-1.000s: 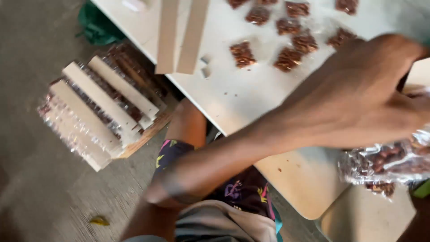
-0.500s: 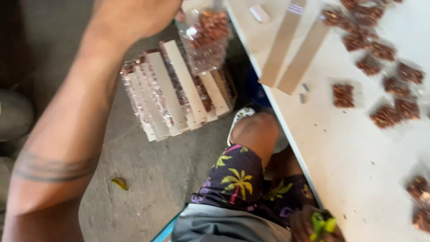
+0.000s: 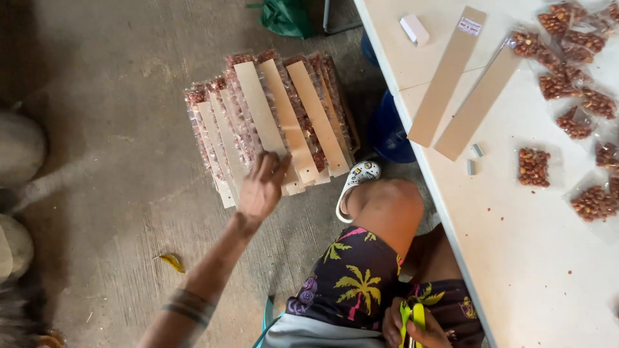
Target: Stapling small plastic bags of nuts onto cardboard display strips using a manual stapler.
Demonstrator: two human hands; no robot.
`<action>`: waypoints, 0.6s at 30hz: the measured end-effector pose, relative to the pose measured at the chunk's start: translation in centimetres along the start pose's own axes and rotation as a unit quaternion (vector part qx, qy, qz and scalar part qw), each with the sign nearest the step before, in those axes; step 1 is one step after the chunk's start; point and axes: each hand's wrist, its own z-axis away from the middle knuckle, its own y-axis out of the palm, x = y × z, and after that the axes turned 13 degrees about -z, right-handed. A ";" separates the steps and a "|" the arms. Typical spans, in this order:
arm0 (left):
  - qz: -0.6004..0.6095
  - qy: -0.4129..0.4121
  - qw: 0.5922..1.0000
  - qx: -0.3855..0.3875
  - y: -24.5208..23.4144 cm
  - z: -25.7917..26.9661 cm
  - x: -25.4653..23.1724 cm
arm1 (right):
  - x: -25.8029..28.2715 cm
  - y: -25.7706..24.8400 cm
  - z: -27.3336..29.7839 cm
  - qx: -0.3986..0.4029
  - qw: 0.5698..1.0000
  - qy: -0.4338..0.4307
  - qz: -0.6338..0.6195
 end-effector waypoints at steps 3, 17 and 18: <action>0.022 -0.003 0.997 0.079 0.3 2.9 -0.4 | 0.2 0.5 -0.4 0.001 1.000 -0.005 -0.012; 0.003 -0.189 0.955 0.230 12.8 -5.9 8.4 | 0.3 0.4 -1.1 0.038 0.996 -0.032 0.073; -0.037 -0.158 0.972 0.171 13.5 -5.5 9.0 | 0.1 1.2 -1.0 0.027 0.997 -0.045 0.050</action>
